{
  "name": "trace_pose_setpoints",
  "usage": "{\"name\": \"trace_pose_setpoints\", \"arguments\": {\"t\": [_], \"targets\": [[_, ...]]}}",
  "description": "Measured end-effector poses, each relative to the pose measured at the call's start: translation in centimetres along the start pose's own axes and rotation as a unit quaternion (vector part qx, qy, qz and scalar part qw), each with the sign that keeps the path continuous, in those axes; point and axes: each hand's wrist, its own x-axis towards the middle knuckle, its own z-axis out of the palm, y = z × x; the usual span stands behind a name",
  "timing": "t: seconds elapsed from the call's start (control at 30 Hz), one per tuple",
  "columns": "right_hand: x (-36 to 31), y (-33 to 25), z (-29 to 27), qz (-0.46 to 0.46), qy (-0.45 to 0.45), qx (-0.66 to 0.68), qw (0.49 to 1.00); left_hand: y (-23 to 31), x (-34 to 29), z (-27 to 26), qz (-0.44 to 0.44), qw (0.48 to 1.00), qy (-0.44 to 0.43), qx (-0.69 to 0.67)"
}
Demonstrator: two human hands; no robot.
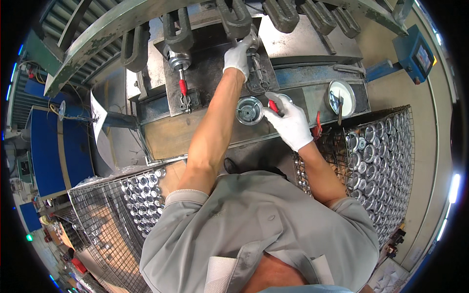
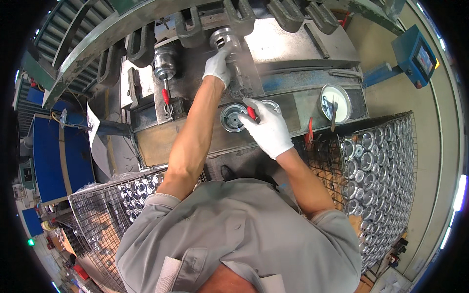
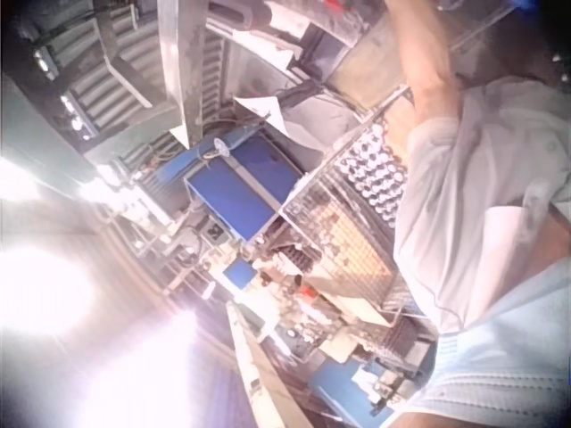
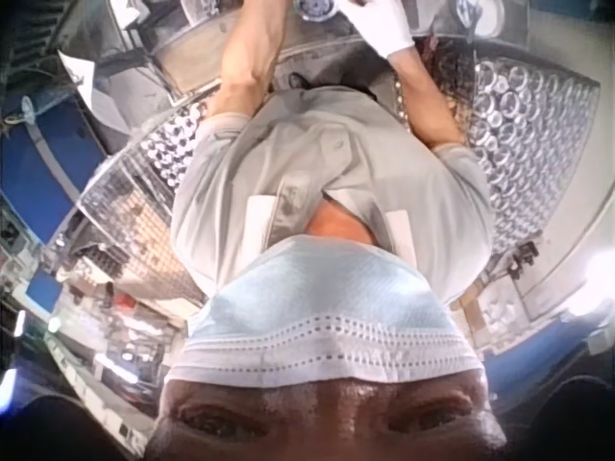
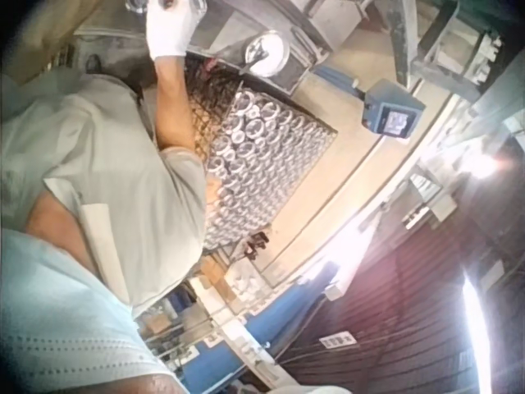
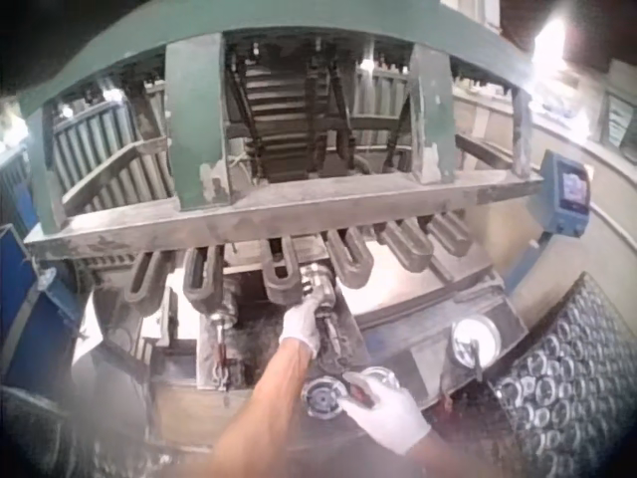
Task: The person processes and organizes circular metal components using a machine and a hand tool, then places them into a wire cage with cardboard sheets.
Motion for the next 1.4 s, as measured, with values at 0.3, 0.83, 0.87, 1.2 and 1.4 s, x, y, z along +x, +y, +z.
{"name": "trace_pose_setpoints", "arguments": {"t": [0.3, 0.83, 0.87, 1.2, 1.4], "targets": [[-0.1, 0.0, -0.4, -0.057, -0.002, -0.064, 0.996, 0.6, 0.3, -0.1, -0.042, 0.981, -0.111, -0.156], [8.7, 1.7, 0.2, -0.098, 0.071, -0.075, 0.990, 2.9, -2.0, 0.4, -0.041, 0.984, -0.001, 0.176], [7.7, 2.4, 0.2, -0.117, 0.105, -0.007, 0.987, 3.2, -1.2, -1.5, 0.037, 0.974, -0.010, 0.222], [-7.9, 28.4, -2.3, 0.187, 0.158, -0.104, 0.964, -5.8, -17.0, -9.3, 0.294, 0.845, 0.040, 0.445], [-6.7, 28.3, -3.7, 0.141, 0.237, 0.019, 0.961, -10.6, -16.6, -5.5, 0.304, 0.584, -0.046, 0.751]]}}
